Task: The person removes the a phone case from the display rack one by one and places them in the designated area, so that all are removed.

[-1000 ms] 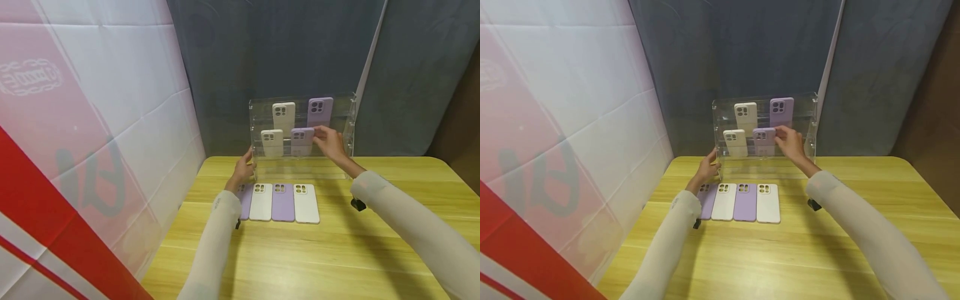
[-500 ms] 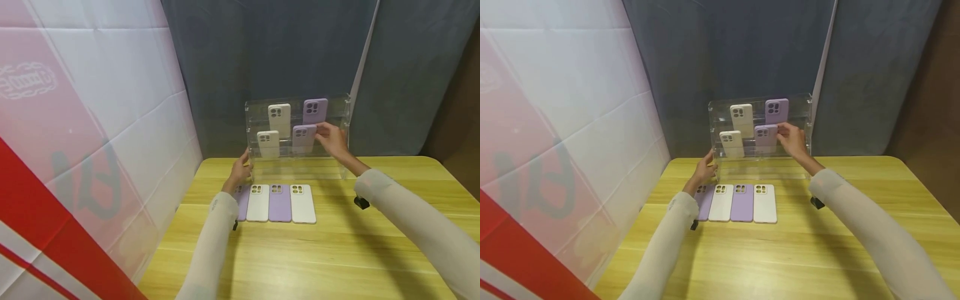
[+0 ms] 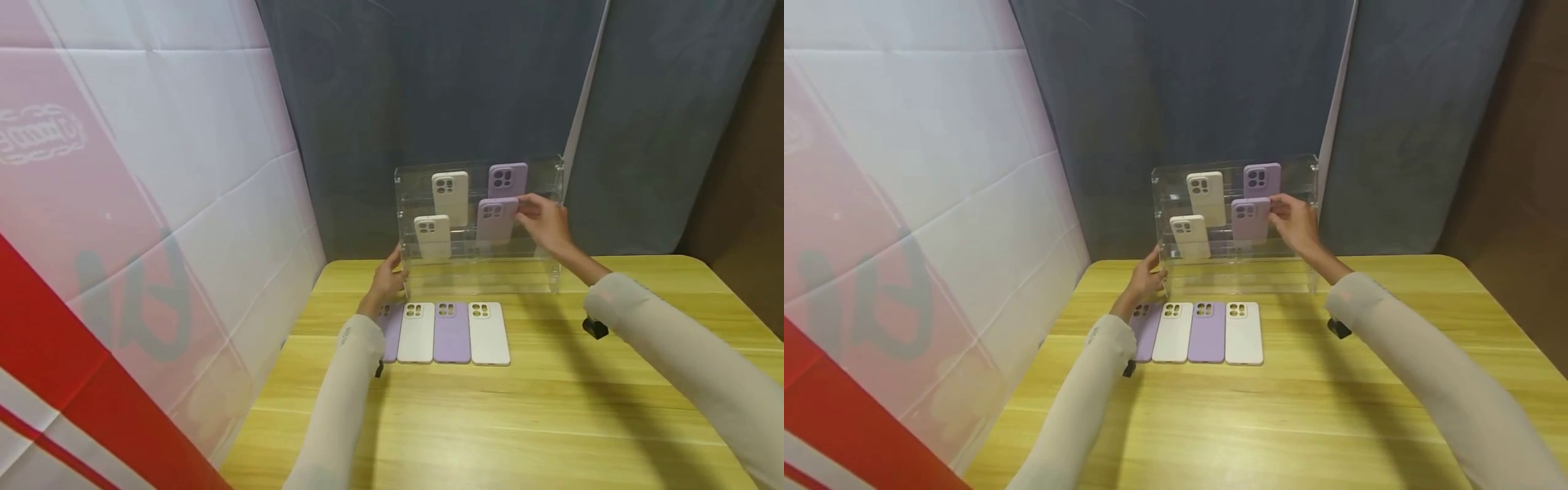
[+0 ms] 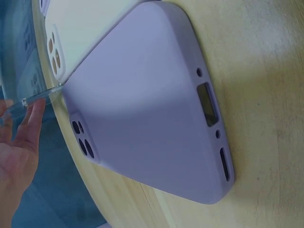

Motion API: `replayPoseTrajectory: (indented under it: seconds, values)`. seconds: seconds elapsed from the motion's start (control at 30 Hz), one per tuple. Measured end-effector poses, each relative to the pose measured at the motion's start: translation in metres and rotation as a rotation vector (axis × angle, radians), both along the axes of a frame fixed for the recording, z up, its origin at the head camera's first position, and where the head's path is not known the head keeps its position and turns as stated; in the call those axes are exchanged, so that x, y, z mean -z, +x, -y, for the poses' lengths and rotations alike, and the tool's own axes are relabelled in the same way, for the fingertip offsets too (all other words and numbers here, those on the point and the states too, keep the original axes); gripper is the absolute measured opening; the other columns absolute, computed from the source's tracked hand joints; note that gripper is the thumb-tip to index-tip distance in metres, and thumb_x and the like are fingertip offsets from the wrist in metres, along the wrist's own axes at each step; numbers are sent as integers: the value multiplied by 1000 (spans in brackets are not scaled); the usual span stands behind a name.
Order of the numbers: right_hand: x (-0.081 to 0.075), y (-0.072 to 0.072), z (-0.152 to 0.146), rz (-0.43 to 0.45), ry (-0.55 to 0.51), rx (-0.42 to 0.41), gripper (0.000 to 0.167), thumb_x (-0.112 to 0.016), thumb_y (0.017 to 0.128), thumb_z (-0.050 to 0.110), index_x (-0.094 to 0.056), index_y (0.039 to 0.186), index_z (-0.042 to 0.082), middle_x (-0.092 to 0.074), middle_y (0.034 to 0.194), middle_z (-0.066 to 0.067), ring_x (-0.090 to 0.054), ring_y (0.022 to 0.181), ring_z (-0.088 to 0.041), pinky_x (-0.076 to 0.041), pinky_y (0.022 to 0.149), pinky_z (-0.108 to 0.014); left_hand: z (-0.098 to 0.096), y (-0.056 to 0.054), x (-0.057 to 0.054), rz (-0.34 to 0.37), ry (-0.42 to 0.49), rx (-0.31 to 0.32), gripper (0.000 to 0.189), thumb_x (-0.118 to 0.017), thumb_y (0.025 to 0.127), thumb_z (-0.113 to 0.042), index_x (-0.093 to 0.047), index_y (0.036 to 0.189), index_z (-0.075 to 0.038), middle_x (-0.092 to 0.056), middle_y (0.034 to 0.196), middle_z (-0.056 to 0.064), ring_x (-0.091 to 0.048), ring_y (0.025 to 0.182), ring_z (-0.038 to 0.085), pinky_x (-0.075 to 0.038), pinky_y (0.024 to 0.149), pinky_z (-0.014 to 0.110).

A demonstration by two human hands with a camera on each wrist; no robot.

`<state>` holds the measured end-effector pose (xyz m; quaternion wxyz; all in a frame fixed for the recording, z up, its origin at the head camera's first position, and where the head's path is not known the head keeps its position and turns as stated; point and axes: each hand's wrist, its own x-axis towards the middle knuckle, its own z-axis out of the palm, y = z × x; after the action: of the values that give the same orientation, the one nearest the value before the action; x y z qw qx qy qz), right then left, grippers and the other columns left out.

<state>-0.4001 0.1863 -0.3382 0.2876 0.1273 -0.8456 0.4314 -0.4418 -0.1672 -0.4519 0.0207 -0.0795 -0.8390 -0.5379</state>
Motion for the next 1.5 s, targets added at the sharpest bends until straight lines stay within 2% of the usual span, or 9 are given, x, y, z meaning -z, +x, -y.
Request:
replayPoseTrajectory:
  seconds: [0.13, 0.37, 0.63, 0.87, 1.0, 1.3, 1.5]
  values:
    - [-6, 4, -1, -11, -10, -13, 31, -73, 93, -3, -68, 123, -10, -71, 115, -29, -71, 106, -44, -57, 90, -48, 1, -1, 1, -6, 1, 0, 79, -55, 102, 2, -24, 165, -34, -35, 166, 14, -55, 134, 45, -63, 90, 40]
    - [-11, 9, -6, 0, 16, -7, 32, -73, 95, 1, -68, 125, -8, -72, 116, -28, -72, 107, -43, -58, 91, -53, 0, -6, 5, 8, -4, -2, 80, -56, 103, 3, -23, 165, -36, -34, 167, 8, -56, 135, 38, -63, 80, 35]
    - [-15, 15, -11, 17, -6, -1, 31, -74, 95, 1, -68, 124, -6, -72, 118, -27, -71, 109, -43, -58, 93, -51, -3, -5, 4, 4, 31, 11, 80, -54, 104, 4, -24, 165, -36, -33, 168, 9, -53, 138, 41, -61, 94, 47]
    - [-17, 20, -12, 19, 10, 14, 31, -75, 94, 4, -69, 124, -4, -73, 117, -25, -72, 108, -42, -59, 92, -51, -2, -4, 2, 6, 43, 20, 79, -53, 104, 3, -24, 165, -37, -31, 168, 11, -51, 138, 44, -62, 92, 45]
    - [-16, 22, -13, 24, 14, 5, 32, -75, 94, 5, -69, 125, -4, -72, 118, -26, -71, 109, -43, -59, 92, -51, 0, -5, 3, -4, 45, 23, 80, -52, 102, 5, -25, 165, -37, -32, 167, 12, -50, 138, 45, -63, 89, 42]
    - [-7, 27, -21, 51, 27, -16, 37, -74, 96, 7, -66, 131, -3, -71, 121, -26, -71, 110, -43, -57, 95, -58, 1, -5, 3, 1, 11, -2, 81, -56, 103, 4, -25, 165, -37, -34, 167, 9, -54, 136, 42, -62, 90, 49]
    - [6, 32, -26, 56, 78, -4, 38, -75, 96, 11, -66, 132, 1, -73, 118, -24, -73, 102, -44, -59, 88, -59, 3, -5, 2, -2, 21, 5, 80, -55, 103, 4, -24, 165, -36, -33, 168, 11, -52, 138, 44, -61, 94, 50]
